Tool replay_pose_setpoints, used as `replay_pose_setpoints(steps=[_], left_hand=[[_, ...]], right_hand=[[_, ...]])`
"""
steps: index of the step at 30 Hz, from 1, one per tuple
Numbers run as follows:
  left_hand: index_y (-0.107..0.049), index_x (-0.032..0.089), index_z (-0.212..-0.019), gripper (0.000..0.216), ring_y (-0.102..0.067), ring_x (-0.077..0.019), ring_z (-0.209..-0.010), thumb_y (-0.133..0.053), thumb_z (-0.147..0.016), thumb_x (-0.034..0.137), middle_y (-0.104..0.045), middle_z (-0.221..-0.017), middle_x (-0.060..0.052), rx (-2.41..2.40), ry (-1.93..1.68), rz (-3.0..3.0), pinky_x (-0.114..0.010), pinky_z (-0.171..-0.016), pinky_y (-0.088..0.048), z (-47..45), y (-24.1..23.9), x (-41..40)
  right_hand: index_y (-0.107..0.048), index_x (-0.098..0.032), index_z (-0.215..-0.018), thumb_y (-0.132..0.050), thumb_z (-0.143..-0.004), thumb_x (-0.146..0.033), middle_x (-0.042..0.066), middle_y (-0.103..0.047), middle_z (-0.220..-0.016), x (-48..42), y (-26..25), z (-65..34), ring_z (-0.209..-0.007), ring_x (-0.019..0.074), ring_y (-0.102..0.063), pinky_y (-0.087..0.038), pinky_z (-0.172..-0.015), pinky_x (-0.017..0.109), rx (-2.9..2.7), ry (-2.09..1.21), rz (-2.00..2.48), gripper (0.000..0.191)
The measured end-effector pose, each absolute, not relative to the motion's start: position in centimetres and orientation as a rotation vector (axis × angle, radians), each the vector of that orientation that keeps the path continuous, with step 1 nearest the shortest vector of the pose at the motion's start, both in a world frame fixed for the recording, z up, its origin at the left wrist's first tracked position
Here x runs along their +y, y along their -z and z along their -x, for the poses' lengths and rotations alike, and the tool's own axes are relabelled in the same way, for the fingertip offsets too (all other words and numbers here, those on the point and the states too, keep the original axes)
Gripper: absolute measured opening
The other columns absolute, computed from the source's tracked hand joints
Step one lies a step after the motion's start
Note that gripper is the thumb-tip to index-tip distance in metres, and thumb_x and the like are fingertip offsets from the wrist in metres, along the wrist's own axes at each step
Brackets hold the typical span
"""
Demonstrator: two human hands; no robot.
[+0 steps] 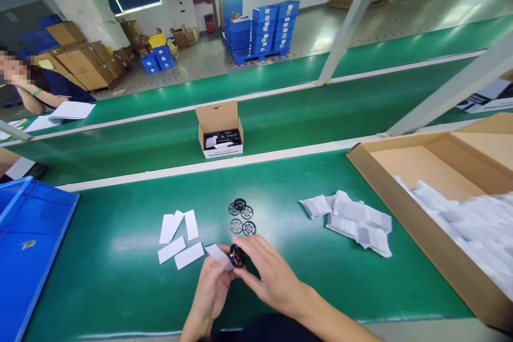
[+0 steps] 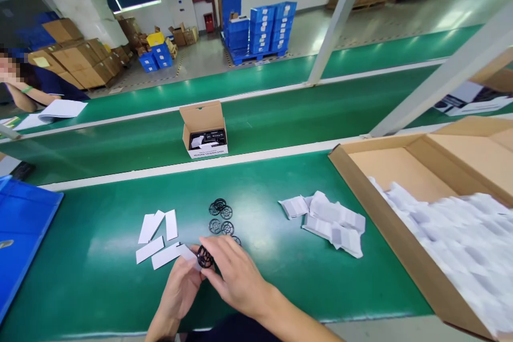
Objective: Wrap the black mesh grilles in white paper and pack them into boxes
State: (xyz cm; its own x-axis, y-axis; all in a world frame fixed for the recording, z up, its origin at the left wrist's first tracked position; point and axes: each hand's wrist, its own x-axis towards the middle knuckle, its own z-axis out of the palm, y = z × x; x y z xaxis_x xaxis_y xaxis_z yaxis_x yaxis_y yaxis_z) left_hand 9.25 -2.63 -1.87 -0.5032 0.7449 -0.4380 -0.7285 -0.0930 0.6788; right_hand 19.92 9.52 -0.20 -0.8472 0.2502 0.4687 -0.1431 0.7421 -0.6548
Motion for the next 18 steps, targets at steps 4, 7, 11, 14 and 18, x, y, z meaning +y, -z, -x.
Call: replay_pose_setpoints(steps=[4,7,11,14,18], left_hand=[[-0.064,0.011,-0.077,0.047,-0.050,-0.0096,-0.064,-0.088,-0.052,0.043,-0.057,-0.071,-0.002,1.187,-1.656,0.106,-0.020,-0.058,-0.041,-10.0,2.1,-2.2],[-0.062,0.009,-0.071,0.045,-0.043,-0.0068,-0.055,-0.089,-0.051,0.040,-0.050,-0.062,0.001,1.240,-1.555,0.041,-0.019,-0.051,-0.035,-10.3,2.2,-1.9],[-0.064,0.011,-0.078,0.043,-0.040,-0.0042,-0.050,-0.085,-0.058,0.042,-0.053,-0.076,-0.002,1.235,-1.530,-0.096,-0.020,-0.046,-0.032,-10.4,2.5,-1.9],[-0.062,0.011,-0.074,0.037,-0.043,-0.0056,-0.054,-0.083,-0.062,0.038,-0.052,-0.078,-0.002,1.221,-1.546,-0.222,-0.021,-0.049,-0.035,-10.3,2.6,-2.0],[-0.061,0.012,-0.074,0.038,-0.048,-0.0084,-0.055,-0.083,-0.062,0.040,-0.053,-0.071,-0.001,1.250,-1.513,-0.261,-0.023,-0.053,-0.038,-10.7,2.2,-1.8]], right_hand=[[-0.031,-0.015,-0.141,-0.049,-0.097,-0.025,0.014,-0.053,-0.121,9.6,0.1,-20.4,-0.110,0.0254,-0.047,-0.046,-0.094,0.043,-2.494,-1.026,0.026,0.049],[-0.037,-0.016,-0.138,-0.058,-0.093,-0.040,0.011,-0.054,-0.121,11.5,-0.1,-21.1,-0.110,0.0234,-0.049,-0.047,-0.095,0.038,-2.532,-1.120,-0.024,0.056],[-0.047,-0.012,-0.134,-0.046,-0.097,-0.026,0.014,-0.052,-0.126,18.1,1.5,-23.7,-0.117,0.0268,-0.046,-0.042,-0.101,0.045,-2.638,-0.724,0.362,0.039],[-0.053,-0.008,-0.131,-0.034,-0.082,-0.001,0.018,-0.048,-0.131,23.7,4.0,-26.6,-0.127,0.0355,-0.037,-0.039,-0.101,0.056,-2.776,-0.284,0.761,0.053],[-0.058,-0.010,-0.124,-0.031,-0.079,0.001,0.016,-0.056,-0.123,26.9,5.9,-28.8,-0.125,0.0352,-0.041,-0.038,-0.101,0.056,-2.828,-0.214,0.897,0.054]])
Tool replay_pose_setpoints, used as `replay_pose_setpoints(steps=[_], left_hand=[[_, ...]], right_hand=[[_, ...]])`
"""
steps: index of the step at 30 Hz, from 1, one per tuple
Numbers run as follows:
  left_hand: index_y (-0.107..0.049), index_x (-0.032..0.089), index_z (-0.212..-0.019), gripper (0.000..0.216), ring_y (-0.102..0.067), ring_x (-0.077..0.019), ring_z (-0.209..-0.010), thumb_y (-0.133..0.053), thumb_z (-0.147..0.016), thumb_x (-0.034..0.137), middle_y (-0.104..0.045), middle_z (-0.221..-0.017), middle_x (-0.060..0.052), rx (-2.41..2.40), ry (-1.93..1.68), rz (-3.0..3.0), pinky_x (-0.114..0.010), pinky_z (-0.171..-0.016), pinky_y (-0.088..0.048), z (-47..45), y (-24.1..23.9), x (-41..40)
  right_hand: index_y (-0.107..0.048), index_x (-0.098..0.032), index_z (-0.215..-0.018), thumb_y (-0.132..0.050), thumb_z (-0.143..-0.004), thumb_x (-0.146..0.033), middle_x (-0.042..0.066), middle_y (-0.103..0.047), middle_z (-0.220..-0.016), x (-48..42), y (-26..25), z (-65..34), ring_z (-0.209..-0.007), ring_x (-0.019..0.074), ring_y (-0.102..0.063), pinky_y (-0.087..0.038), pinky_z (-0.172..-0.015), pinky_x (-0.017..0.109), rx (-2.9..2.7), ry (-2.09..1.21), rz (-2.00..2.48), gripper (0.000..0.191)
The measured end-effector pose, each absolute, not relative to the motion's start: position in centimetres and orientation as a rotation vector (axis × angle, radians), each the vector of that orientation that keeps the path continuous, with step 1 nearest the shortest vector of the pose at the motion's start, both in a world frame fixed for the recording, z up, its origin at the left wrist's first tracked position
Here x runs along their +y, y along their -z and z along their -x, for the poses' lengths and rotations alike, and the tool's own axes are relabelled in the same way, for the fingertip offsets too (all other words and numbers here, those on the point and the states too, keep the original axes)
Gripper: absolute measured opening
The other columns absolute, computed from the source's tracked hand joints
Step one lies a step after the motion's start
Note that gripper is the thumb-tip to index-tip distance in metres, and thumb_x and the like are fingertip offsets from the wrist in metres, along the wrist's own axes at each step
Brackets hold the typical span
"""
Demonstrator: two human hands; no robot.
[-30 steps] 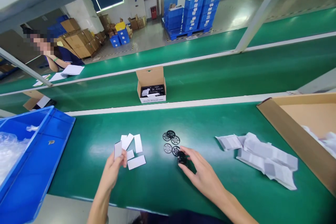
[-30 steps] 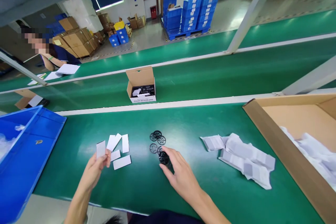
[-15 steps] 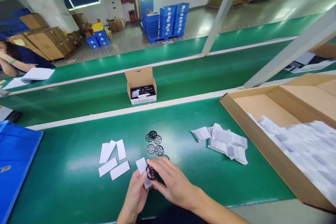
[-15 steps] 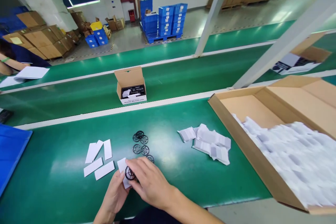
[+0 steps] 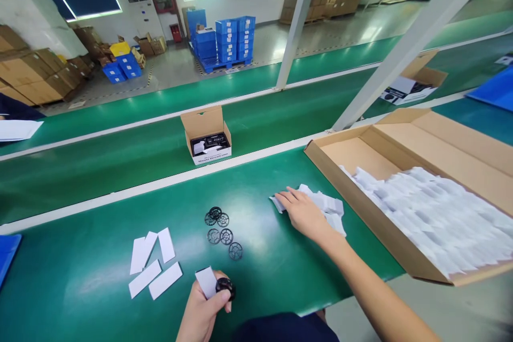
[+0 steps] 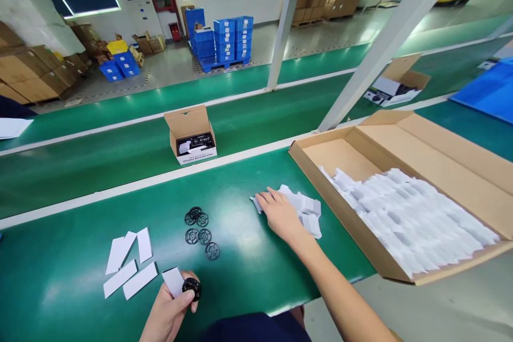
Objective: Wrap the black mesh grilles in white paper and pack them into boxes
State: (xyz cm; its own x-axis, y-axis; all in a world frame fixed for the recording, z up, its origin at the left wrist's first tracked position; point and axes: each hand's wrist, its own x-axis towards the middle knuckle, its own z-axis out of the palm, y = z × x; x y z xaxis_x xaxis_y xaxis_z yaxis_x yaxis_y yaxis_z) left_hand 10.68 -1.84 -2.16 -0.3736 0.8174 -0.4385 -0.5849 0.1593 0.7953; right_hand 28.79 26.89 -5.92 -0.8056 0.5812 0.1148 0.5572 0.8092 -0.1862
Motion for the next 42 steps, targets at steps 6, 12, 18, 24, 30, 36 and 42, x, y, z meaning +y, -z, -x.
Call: replay_pose_setpoints(steps=[6,12,18,24,30,36,42], left_hand=[[-0.063,0.012,-0.076,0.041,-0.052,-0.0101,-0.057,-0.080,-0.064,0.048,-0.059,-0.069,-0.002,1.357,-1.512,-0.259,-0.024,-0.058,-0.041,-12.0,1.4,-1.1],[-0.065,0.011,-0.075,0.048,-0.053,-0.0108,-0.054,-0.077,-0.064,0.056,-0.062,-0.067,-0.005,1.425,-1.331,-0.432,-0.023,-0.056,-0.042,-12.6,2.1,-0.2],[-0.066,0.012,-0.090,0.049,-0.055,-0.0131,-0.059,-0.068,-0.073,0.057,-0.061,-0.073,-0.006,1.400,-1.103,-0.627,-0.024,-0.060,-0.044,-12.9,5.5,-0.5],[-0.070,0.015,-0.096,0.039,-0.053,-0.0159,-0.061,-0.068,-0.075,0.048,-0.063,-0.075,-0.007,1.514,-0.972,-0.778,-0.024,-0.059,-0.045,-13.0,8.1,-0.6],[-0.071,0.015,-0.097,0.038,-0.053,-0.0171,-0.058,-0.068,-0.075,0.046,-0.064,-0.071,-0.007,1.550,-0.929,-0.858,-0.023,-0.053,-0.043,-13.1,7.7,0.6],[-0.070,0.013,-0.093,0.034,-0.053,-0.0151,-0.055,-0.062,-0.079,0.044,-0.065,-0.072,-0.007,1.638,-0.867,-0.910,-0.022,-0.052,-0.041,-13.8,6.5,1.5],[-0.070,0.014,-0.093,0.031,-0.051,-0.0136,-0.049,-0.066,-0.076,0.039,-0.062,-0.068,-0.004,1.592,-0.848,-0.843,-0.023,-0.053,-0.041,-13.5,6.1,1.7]], right_hand=[[-0.042,-0.019,-0.134,-0.048,-0.094,-0.041,0.012,-0.051,-0.130,22.9,3.3,-26.5,-0.117,0.0262,-0.050,-0.039,-0.101,0.045,-2.233,-1.330,0.726,0.046],[-0.048,-0.015,-0.118,-0.063,-0.082,-0.061,0.013,-0.061,-0.108,19.4,3.6,-22.3,-0.084,0.0204,-0.064,-0.046,-0.069,0.027,-1.084,-2.494,0.556,0.061],[-0.050,-0.014,-0.120,-0.082,-0.066,-0.026,0.012,-0.059,-0.111,20.1,5.7,-20.9,-0.086,0.0187,-0.064,-0.046,-0.066,0.022,-0.782,-2.707,0.526,0.064],[-0.052,-0.016,-0.114,-0.084,-0.066,-0.026,0.010,-0.059,-0.111,20.5,6.6,-21.0,-0.088,0.0183,-0.063,-0.047,-0.064,0.022,-0.591,-2.700,0.602,0.058],[-0.050,-0.015,-0.113,-0.084,-0.067,-0.026,0.010,-0.059,-0.108,20.9,6.6,-20.8,-0.083,0.0160,-0.063,-0.046,-0.063,0.021,-0.563,-2.696,0.625,0.058],[-0.048,-0.016,-0.117,-0.082,-0.067,-0.024,0.008,-0.060,-0.103,21.0,6.7,-20.7,-0.082,0.0158,-0.062,-0.044,-0.065,0.022,-0.600,-2.703,0.636,0.061],[-0.049,-0.016,-0.117,-0.082,-0.067,-0.024,0.010,-0.059,-0.107,20.9,6.6,-20.6,-0.082,0.0166,-0.062,-0.043,-0.064,0.022,-0.590,-2.722,0.632,0.061]])
